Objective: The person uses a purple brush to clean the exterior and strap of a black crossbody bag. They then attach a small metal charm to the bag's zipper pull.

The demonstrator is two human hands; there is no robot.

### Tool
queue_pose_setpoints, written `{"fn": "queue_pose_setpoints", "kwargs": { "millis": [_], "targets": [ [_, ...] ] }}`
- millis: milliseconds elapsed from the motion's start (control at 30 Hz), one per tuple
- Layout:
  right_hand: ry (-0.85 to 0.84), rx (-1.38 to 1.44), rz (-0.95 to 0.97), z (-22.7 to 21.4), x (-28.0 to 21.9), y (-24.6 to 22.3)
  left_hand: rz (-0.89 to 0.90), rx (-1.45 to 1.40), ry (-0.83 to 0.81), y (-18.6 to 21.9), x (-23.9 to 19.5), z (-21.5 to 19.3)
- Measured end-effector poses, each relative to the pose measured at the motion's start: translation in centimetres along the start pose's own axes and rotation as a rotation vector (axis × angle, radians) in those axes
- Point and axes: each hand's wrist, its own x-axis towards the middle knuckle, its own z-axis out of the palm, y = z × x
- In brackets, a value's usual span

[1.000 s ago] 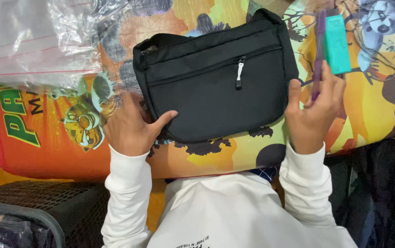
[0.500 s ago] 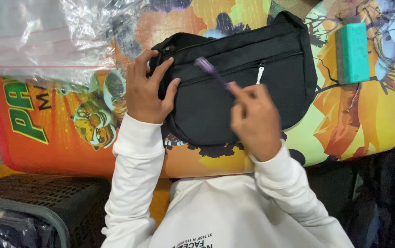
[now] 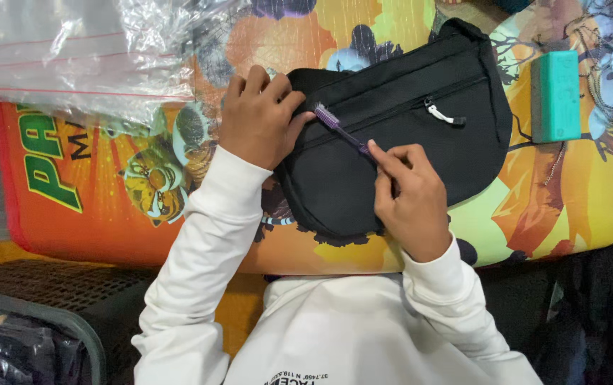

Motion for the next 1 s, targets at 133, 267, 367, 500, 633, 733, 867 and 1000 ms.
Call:
{"fn": "queue_pose_setpoints", "kwargs": {
  "millis": [133, 267, 367, 500, 633, 733, 867, 1000],
  "targets": [
    [0.045, -0.083, 0.055, -1.4, 0.0, 2.6, 0.043, 0.001, 0.088, -0.2, 0.1, 0.1],
    [0.226, -0.269, 0.109, -3.3, 0.4, 5.5, -0.018, -0.341, 0.161, -0.7, 0.1, 1.4],
    [0.198, -0.148, 0.08, -2.7, 0.7, 4.1, -0.071, -0.539, 0.188, -0.8, 0.1, 2.2],
    [0.041, 0.032, 0.083, -1.1, 0.9, -0.5, -0.079, -0.64, 0.153, -0.8, 0.3, 1.7],
    [0.074, -0.072, 0.082, -2.3, 1.5, 2.0, -0.07, -0.662, 0.168, -0.8, 0.3, 1.7],
    [0.172, -0.26, 0.086, -3.8, 1.2, 5.5, -0.061, -0.667, 0.157, -0.8, 0.1, 1.9],
    [0.275, -0.337, 0.115, -4.8, 1.8, 7.1, -0.04, -0.653, 0.156, -0.7, 0.3, 1.7],
    [0.251, -0.155, 0.092, -4.2, 2.6, 4.9, -0.029, -0.665, 0.161, -1.0, 0.4, 1.8]
  ]
}}
